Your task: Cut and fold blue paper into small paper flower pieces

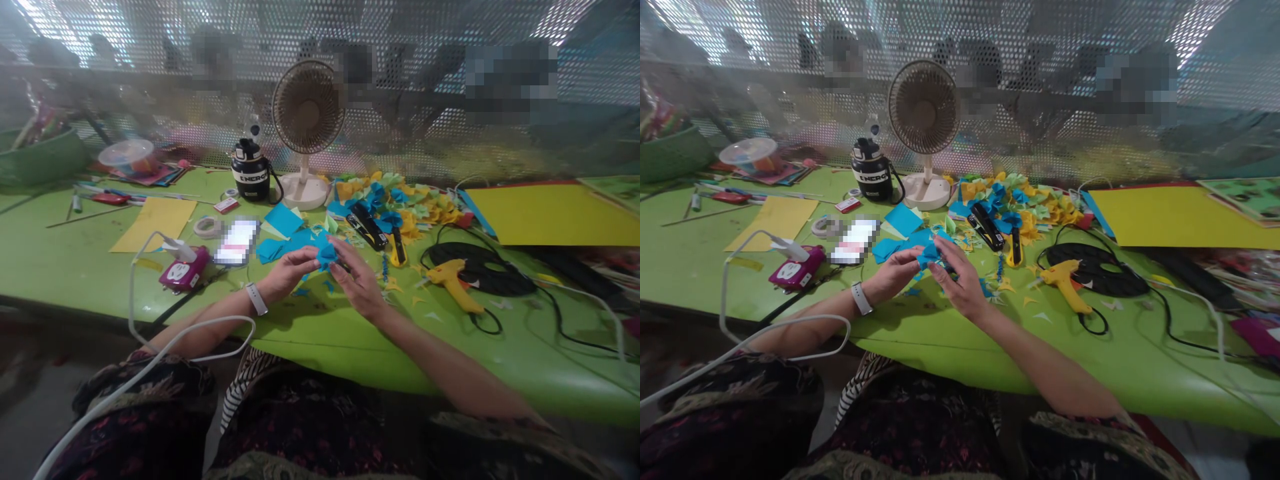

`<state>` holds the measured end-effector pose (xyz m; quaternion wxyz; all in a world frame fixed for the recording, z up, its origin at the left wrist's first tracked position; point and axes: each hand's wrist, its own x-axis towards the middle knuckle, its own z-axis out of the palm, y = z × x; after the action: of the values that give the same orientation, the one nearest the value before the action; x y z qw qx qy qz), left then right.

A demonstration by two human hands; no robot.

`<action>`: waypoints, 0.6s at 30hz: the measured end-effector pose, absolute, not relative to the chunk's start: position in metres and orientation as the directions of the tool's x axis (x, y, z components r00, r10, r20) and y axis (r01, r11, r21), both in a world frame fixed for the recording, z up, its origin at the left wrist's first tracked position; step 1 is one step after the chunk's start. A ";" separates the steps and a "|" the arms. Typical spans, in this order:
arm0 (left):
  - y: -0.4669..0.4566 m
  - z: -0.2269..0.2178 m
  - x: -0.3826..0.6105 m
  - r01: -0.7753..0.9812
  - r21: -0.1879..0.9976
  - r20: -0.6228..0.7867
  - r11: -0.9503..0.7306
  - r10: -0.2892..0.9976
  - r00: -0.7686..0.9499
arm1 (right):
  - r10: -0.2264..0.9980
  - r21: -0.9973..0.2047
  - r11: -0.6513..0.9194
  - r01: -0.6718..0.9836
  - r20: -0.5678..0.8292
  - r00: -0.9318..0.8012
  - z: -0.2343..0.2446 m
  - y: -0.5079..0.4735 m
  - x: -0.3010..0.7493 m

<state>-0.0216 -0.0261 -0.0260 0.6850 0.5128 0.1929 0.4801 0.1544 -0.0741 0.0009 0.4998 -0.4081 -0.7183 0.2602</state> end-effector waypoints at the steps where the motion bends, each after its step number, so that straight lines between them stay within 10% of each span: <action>1: -0.026 -0.027 -0.022 -0.455 0.890 0.238 -0.002 0.854 0.463 | 0.854 -0.798 0.520 0.305 0.497 -0.158 0.001 -0.075 0.154; 18: -0.031 -0.023 -0.019 -0.453 0.889 0.281 -0.063 0.858 0.430 | 0.912 -0.904 0.391 0.172 0.356 -0.202 0.006 -0.080 0.148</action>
<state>-0.0193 -0.0307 -0.0235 0.6573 0.5320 0.1902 0.4987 0.1481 -0.0803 0.0063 0.4881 -0.4007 -0.6763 0.3792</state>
